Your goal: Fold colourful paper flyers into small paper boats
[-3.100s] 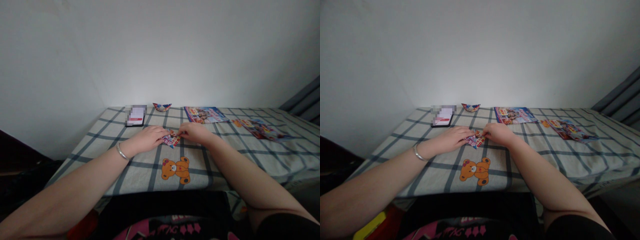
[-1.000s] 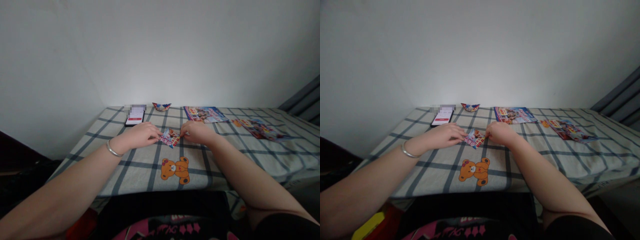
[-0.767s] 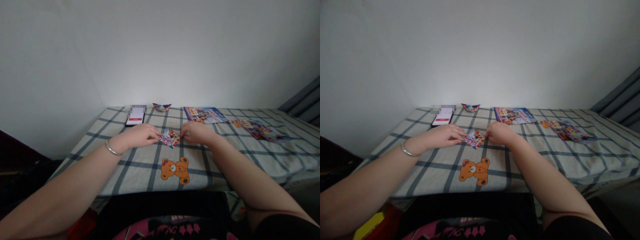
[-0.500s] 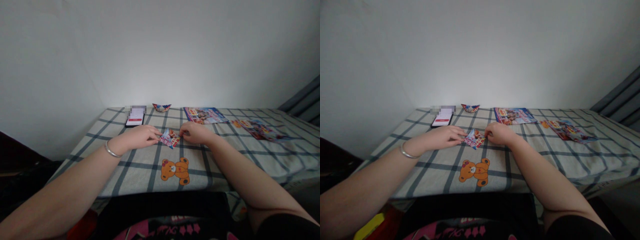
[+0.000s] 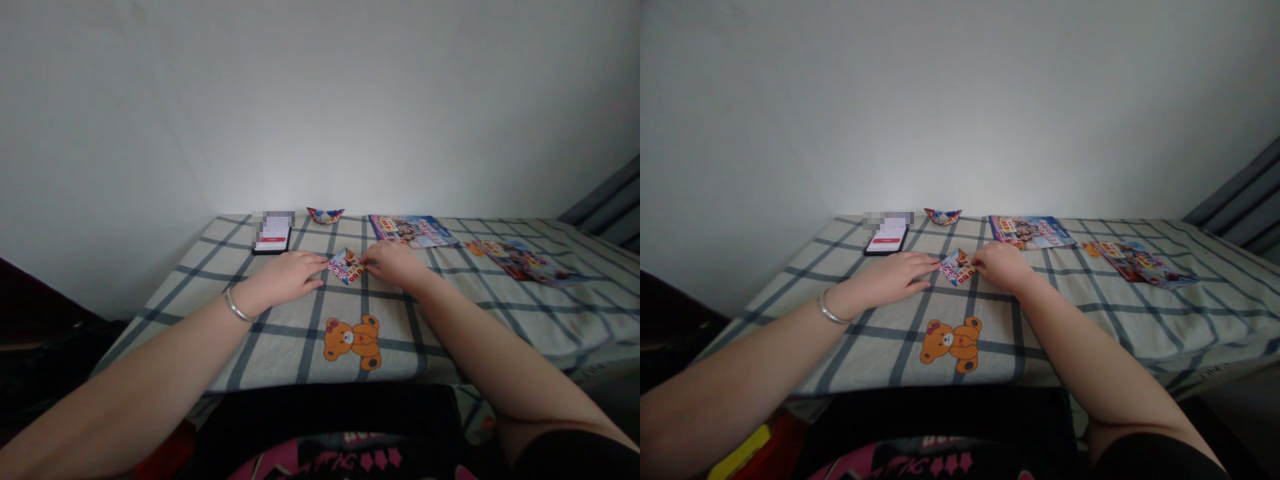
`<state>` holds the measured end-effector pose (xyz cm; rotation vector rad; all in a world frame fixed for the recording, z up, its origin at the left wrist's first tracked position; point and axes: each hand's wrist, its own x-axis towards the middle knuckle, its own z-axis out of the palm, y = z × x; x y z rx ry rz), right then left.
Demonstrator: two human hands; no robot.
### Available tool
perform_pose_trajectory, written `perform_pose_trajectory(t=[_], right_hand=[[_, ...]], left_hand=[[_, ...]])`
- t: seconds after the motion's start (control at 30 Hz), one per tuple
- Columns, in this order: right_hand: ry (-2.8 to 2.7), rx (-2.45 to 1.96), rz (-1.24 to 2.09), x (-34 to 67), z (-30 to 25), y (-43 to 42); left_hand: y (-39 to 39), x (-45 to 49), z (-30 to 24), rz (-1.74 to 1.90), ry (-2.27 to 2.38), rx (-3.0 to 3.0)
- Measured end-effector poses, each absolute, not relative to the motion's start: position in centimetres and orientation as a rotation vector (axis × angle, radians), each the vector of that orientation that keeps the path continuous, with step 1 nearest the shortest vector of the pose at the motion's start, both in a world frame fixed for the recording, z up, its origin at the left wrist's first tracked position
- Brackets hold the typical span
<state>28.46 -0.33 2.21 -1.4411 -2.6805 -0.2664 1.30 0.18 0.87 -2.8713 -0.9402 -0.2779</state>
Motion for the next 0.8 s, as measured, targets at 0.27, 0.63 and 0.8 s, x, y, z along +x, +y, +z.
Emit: perform_pose_trajectory(t=[0.27,0.63,0.8], right_hand=[[-2.708,-1.421,-0.223,28.3,2.0,0.0],[-2.664,-1.326,-0.057,29.5,1.7,0.7],[-2.607,-1.157,0.037,29.6,0.8,1.3]], left_hand=[[-0.1,1.7,0.9,-0.353,-1.022,-2.873],[-0.2,2.0,0.7,-0.369,-1.015,-2.856],[-0.3,2.0,-0.2,-0.465,-1.053,-2.803]])
